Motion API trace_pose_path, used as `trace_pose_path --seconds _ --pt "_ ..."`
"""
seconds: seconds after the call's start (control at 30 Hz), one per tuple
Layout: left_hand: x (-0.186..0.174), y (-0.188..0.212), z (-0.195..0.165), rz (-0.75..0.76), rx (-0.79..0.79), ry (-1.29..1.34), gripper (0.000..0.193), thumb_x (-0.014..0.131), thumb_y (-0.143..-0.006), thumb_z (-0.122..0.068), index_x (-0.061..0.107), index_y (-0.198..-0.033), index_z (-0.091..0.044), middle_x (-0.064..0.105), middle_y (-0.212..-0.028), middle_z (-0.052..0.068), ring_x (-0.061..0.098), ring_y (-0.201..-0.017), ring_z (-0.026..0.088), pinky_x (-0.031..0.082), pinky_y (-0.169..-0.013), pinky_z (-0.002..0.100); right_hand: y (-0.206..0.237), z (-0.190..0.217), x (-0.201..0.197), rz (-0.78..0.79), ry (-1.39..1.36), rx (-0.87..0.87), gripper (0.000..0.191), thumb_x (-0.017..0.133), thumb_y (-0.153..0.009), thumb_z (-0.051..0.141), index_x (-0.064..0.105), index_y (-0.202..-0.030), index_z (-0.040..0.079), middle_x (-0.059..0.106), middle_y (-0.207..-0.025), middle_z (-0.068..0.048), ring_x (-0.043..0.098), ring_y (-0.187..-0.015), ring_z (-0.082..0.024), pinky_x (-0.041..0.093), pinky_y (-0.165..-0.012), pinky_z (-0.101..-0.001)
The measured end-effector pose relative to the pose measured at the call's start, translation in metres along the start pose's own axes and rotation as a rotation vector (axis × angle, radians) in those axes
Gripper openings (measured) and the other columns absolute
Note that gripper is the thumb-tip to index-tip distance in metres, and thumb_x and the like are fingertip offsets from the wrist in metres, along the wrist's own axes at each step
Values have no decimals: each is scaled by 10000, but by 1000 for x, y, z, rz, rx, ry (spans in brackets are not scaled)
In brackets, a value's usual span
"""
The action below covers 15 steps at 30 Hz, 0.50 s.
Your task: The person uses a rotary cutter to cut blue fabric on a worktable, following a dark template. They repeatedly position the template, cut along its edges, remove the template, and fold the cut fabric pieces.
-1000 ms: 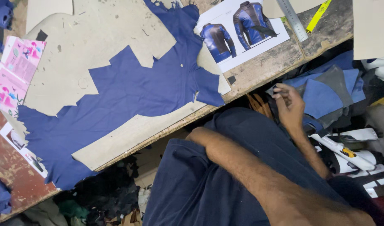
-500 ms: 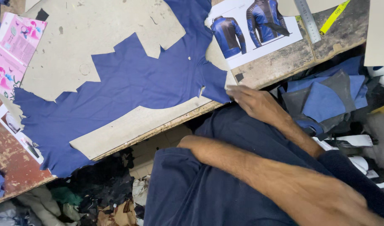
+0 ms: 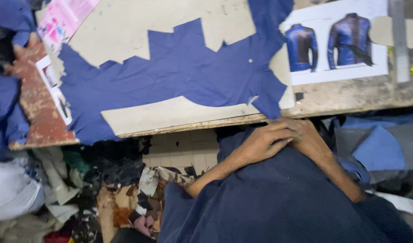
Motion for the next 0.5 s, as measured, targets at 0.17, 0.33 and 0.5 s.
trace_pose_path --seconds 0.17,0.33,0.5 --pt "-47 25 26 -226 -186 -139 466 701 -967 -317 640 -1382 -114 637 -1424 80 620 -1335 260 525 -1130 389 -26 21 21 -57 138 -115 394 747 -767 101 692 -1149 21 733 -1014 -145 734 -877 -320 592 -759 -422" --pt "-89 35 31 -304 -98 -221 818 702 -907 -521 436 -1581 -140 452 -1644 128 424 -1560 308 373 -1298 526 -71 81 17 -149 144 -101 270 759 -805 105 720 -1067 52 733 -1003 -157 720 -888 -344 567 -737 -443" --pt "-144 70 32 -325 -70 -352 915 685 -911 -550 300 -1633 -141 321 -1712 134 312 -1618 323 281 -1315 590 -115 138 20 -353 239 -173 526 720 -964 208 580 -1394 -62 575 -1392 -250 565 -1270 -417 495 -1033 -521"
Point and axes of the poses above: each hand's wrist, its own y-axis away from the middle knuckle, its own x-axis out of the palm, z = x × y, the point moved 6 cm from there along -y, towards the middle knuckle
